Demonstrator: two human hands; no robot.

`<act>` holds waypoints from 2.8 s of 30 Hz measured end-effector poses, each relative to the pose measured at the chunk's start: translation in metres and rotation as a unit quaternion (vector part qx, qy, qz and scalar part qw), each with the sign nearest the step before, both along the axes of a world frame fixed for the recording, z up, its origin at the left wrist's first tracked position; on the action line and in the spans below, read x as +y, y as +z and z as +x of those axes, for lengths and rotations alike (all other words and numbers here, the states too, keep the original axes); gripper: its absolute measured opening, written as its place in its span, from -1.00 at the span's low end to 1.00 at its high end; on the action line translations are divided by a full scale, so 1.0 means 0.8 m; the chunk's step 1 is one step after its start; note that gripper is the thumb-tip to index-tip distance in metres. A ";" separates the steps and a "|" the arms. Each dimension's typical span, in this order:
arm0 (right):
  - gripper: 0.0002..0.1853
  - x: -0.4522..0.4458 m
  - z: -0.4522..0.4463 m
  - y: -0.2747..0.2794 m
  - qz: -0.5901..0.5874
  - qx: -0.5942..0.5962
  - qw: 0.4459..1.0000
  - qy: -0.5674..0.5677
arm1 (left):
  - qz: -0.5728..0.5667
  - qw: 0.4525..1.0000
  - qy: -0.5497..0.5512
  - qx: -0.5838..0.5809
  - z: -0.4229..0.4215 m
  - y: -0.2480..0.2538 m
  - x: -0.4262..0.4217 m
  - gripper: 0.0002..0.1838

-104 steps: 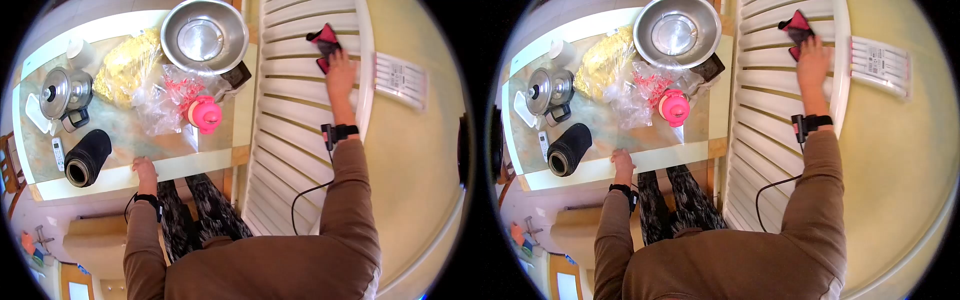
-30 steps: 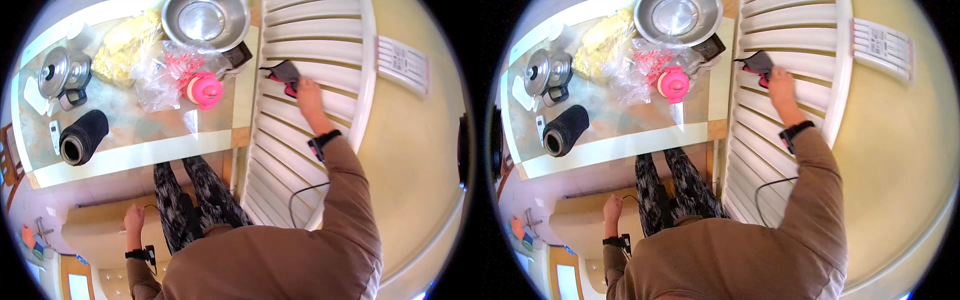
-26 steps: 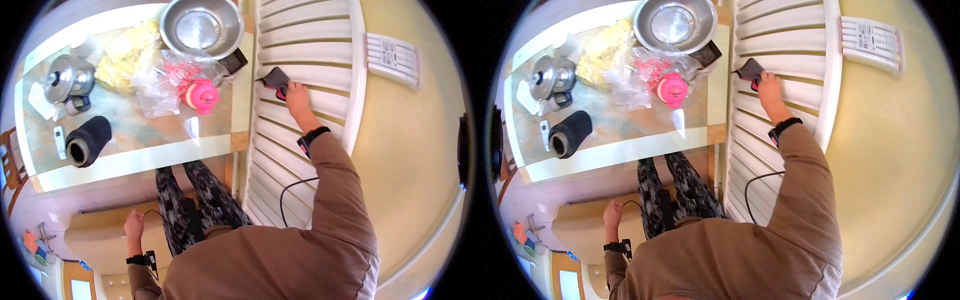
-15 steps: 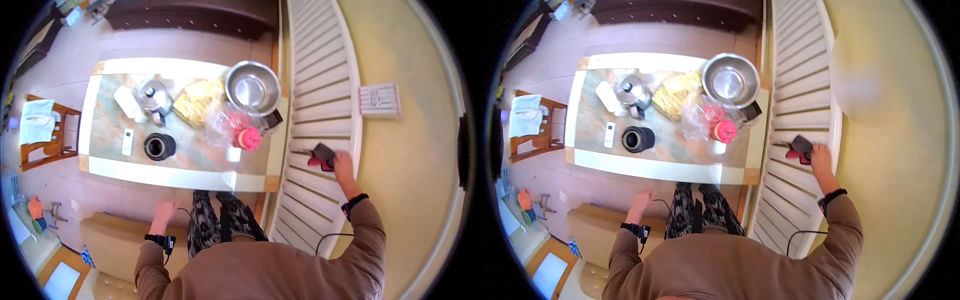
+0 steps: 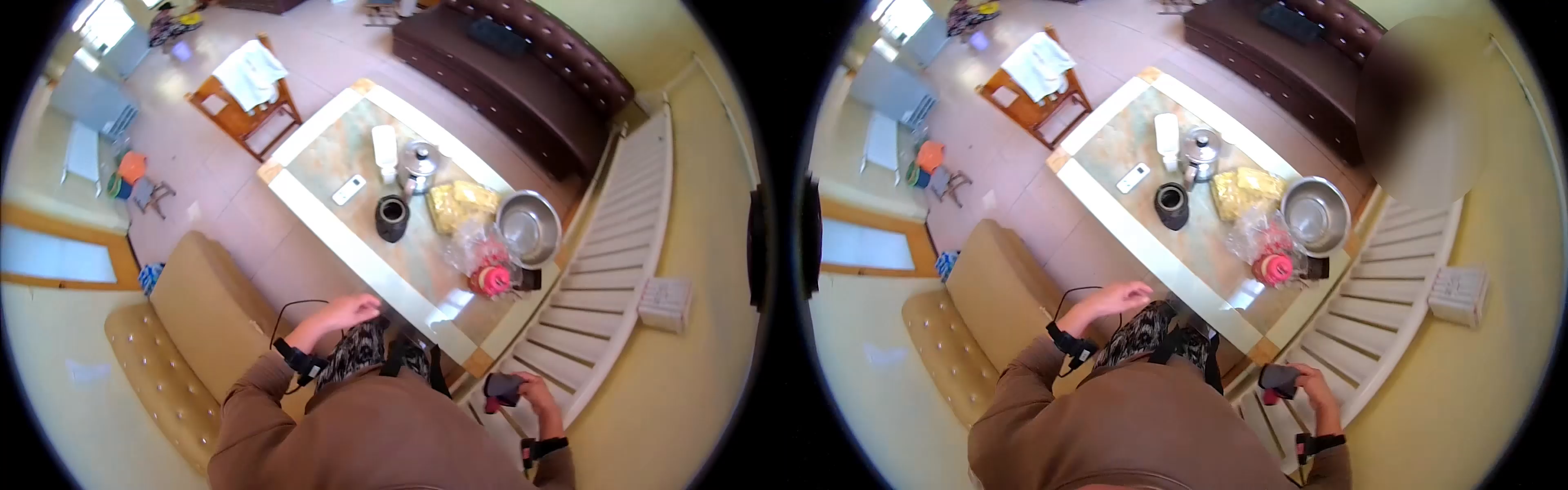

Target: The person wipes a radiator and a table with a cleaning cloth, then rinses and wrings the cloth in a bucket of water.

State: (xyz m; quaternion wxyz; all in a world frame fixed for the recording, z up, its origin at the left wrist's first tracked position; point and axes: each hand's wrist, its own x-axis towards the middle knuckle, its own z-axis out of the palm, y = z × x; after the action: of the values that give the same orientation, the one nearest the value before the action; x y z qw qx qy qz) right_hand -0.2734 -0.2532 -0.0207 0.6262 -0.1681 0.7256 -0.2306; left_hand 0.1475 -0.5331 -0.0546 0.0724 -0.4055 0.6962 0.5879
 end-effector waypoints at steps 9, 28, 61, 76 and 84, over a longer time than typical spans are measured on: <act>-0.50 -0.192 0.236 -0.003 -0.144 -0.345 0.928 -0.003 | -0.221 0.954 0.043 0.197 -0.001 0.087 0.047 -0.20; -0.60 -0.459 0.740 -0.006 -0.018 -0.411 0.887 0.208 | -0.252 0.823 0.504 0.067 0.484 0.086 -0.029 -0.81; -0.51 -1.195 1.312 -0.008 -0.039 -0.159 0.877 0.451 | 0.088 0.547 0.716 0.425 1.048 0.017 -0.638 -0.42; -0.59 -1.593 1.568 -0.025 -0.130 -0.202 0.895 0.376 | -0.201 0.669 0.705 0.120 1.368 0.058 -1.115 -0.74; -0.44 -1.880 1.719 0.019 -0.395 0.115 0.657 0.632 | -0.157 0.747 0.638 0.102 1.445 0.085 -1.330 -0.66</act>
State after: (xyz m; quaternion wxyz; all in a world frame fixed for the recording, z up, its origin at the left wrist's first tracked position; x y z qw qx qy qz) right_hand 1.1016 -1.7574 -0.0056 0.4071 -0.8426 0.3517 -0.0233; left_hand 1.3038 -1.5973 0.0131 -0.4554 -0.6984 0.3612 0.4176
